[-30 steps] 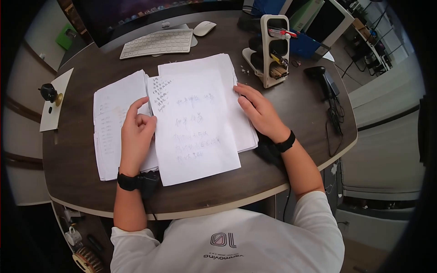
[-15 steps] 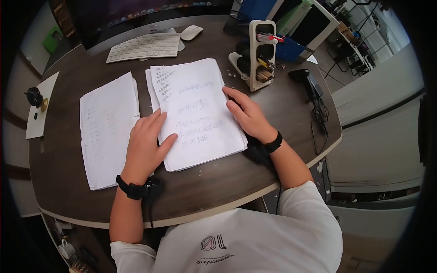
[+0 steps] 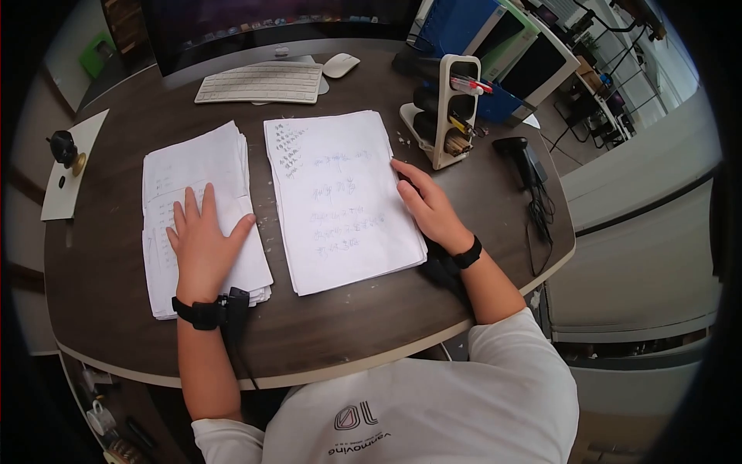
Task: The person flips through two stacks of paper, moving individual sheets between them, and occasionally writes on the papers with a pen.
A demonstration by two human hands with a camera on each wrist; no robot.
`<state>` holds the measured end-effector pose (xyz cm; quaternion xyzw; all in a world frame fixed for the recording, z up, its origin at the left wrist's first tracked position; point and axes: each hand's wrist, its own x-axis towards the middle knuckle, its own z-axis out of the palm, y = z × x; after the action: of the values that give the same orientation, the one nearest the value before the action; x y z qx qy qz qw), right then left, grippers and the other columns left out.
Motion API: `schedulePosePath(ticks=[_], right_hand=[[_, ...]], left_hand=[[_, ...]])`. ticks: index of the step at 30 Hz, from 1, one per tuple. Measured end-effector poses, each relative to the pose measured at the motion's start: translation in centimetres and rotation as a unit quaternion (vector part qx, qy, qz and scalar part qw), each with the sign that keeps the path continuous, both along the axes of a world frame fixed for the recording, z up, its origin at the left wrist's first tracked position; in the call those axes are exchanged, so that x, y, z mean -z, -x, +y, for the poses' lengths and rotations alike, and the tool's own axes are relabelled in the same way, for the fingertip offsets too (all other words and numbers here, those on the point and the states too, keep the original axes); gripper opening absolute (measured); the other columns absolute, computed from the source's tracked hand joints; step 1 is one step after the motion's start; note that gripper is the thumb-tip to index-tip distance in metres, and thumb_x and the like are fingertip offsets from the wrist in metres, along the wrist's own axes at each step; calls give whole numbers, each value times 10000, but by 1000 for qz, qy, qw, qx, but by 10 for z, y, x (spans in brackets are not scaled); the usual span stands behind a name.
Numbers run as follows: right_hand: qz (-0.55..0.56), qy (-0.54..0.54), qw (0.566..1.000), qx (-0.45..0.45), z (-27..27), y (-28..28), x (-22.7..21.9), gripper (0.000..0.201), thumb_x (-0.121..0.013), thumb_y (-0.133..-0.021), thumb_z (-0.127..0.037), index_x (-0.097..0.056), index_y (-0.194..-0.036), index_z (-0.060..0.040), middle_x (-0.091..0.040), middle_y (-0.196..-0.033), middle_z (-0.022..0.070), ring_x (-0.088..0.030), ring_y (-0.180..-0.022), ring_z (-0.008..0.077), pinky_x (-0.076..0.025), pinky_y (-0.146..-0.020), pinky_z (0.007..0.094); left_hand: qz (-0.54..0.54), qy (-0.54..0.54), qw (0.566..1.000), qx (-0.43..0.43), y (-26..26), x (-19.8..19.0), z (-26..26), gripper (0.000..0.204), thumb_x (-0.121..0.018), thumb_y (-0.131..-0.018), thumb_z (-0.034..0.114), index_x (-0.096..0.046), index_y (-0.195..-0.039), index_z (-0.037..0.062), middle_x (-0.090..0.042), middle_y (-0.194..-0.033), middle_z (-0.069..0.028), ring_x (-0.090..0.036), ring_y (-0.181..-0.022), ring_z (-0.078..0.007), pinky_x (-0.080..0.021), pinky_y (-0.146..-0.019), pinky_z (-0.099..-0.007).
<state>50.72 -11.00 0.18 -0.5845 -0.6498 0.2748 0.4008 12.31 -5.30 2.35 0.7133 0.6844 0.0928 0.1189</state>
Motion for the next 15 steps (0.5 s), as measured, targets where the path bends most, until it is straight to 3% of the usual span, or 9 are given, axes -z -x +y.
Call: schedulePosePath(ticks=[5,15], right_hand=[[-6,-1,1000,7,-2,2,-3,470,-613,-1097,-237,-580,-1485,25,-621,-1475,204,-579,-1377,309,-430,-1171,382],[-16,1,1000,-4,0,-3,2,461,-581,-1109,-208,-563,-1512,16,-601,-1517,183,-548,-1418,282,-400,-1194,367]], left_hand=[[24,14,1000,12,-4,-4,-4,928,-698,-961,613,-380,-1671,107,-276,-1734,-281,-224,-1604,-509,-230,-1227,-730],[38,-15,999,19,-8,6,-5,686,-625,-1046,461,-464,-1617,115,-370,-1699,-254,-326,-1549,-539,-306,-1172,-769]])
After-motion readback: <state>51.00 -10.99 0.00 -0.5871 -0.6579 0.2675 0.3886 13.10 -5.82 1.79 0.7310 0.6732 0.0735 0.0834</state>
